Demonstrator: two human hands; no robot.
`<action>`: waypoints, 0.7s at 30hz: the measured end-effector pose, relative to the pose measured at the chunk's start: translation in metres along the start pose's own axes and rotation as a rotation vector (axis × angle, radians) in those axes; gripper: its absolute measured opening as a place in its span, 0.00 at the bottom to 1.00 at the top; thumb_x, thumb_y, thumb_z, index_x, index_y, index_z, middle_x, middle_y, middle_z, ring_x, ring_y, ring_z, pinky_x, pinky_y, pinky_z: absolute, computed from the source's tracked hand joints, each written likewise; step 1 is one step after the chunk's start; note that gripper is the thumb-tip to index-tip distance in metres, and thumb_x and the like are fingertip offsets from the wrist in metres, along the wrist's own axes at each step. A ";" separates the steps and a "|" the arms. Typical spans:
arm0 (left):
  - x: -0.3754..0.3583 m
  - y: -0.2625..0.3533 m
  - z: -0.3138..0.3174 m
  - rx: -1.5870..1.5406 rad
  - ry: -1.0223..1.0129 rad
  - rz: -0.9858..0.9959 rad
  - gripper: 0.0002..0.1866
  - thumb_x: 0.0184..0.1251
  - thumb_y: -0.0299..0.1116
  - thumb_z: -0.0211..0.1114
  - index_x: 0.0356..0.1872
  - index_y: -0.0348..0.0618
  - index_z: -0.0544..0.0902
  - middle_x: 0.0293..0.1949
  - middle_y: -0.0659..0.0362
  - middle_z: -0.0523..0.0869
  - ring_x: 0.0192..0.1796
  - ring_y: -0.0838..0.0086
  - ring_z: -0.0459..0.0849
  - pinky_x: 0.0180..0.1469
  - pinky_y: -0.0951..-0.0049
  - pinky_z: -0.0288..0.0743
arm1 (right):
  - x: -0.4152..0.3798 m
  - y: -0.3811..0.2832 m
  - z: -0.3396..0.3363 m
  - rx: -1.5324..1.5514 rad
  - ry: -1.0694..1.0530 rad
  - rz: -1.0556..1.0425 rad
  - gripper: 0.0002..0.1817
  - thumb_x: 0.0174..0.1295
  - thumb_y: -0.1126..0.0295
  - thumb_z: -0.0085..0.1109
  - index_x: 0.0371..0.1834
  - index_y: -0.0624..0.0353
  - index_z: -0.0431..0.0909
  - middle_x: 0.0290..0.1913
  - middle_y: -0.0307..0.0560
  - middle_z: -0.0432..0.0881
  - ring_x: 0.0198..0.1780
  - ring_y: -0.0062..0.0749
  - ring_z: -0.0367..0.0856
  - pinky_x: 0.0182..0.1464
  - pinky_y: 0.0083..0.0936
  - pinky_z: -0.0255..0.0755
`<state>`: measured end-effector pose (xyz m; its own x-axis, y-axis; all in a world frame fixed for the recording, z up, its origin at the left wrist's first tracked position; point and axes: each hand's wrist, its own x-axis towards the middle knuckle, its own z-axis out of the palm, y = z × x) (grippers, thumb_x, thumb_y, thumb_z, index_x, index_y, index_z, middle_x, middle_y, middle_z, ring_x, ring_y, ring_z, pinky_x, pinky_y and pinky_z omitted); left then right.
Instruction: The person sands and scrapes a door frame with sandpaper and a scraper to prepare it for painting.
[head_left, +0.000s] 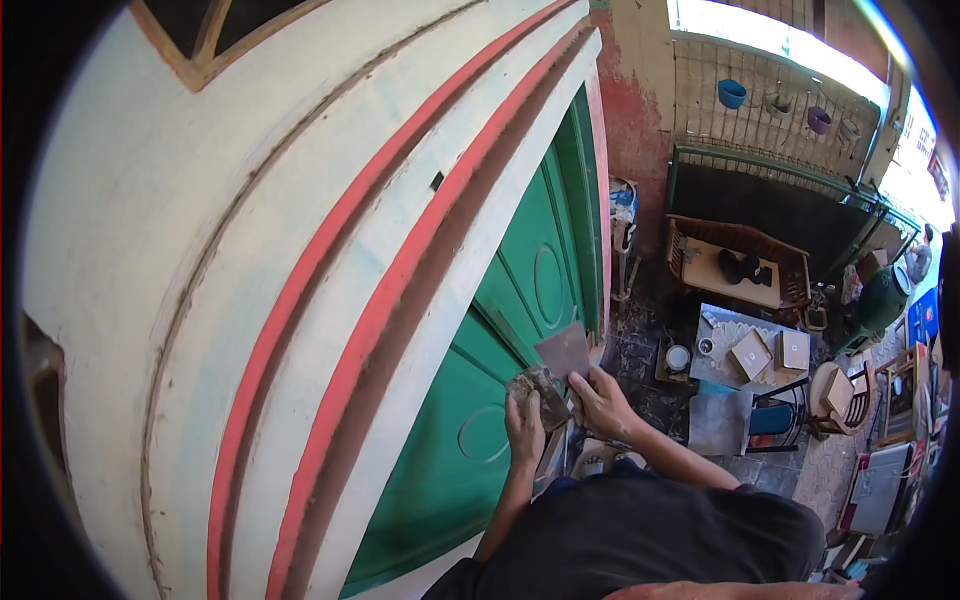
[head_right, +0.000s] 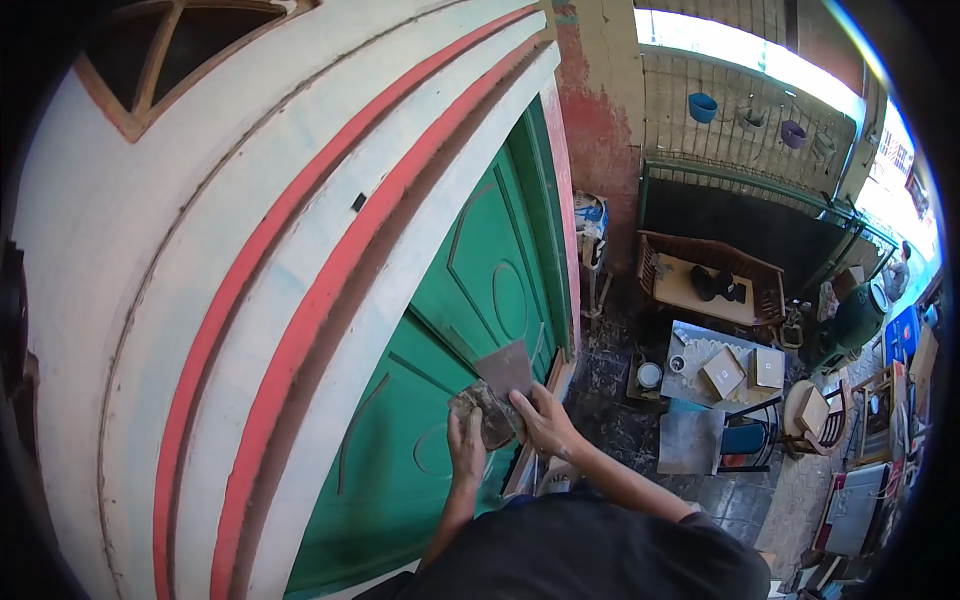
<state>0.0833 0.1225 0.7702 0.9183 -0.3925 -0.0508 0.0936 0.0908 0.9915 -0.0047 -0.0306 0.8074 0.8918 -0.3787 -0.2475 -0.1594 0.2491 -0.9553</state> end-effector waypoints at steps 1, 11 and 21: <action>-0.004 0.008 -0.002 0.006 0.004 0.014 0.20 0.84 0.37 0.61 0.67 0.36 0.75 0.60 0.56 0.83 0.60 0.73 0.80 0.63 0.68 0.76 | 0.004 -0.011 0.006 0.060 -0.025 -0.117 0.13 0.86 0.60 0.51 0.47 0.59 0.69 0.22 0.41 0.78 0.16 0.23 0.75 0.17 0.22 0.66; -0.051 0.060 -0.018 0.011 0.127 0.248 0.16 0.85 0.31 0.60 0.64 0.34 0.75 0.57 0.56 0.83 0.55 0.75 0.81 0.60 0.70 0.76 | 0.010 -0.164 0.048 0.238 -0.105 -0.416 0.13 0.85 0.63 0.52 0.52 0.63 0.70 0.30 0.50 0.85 0.16 0.26 0.80 0.14 0.21 0.68; -0.086 0.069 -0.021 0.053 0.271 0.290 0.16 0.85 0.30 0.59 0.66 0.35 0.75 0.58 0.54 0.85 0.57 0.74 0.82 0.61 0.69 0.75 | 0.054 -0.205 0.081 0.766 -0.364 -0.363 0.13 0.84 0.62 0.52 0.46 0.62 0.70 0.31 0.49 0.86 0.19 0.26 0.79 0.20 0.20 0.72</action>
<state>0.0188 0.1813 0.8407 0.9726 -0.1010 0.2095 -0.1981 0.1117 0.9738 0.1106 -0.0302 1.0030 0.9312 -0.2775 0.2365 0.3641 0.7412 -0.5639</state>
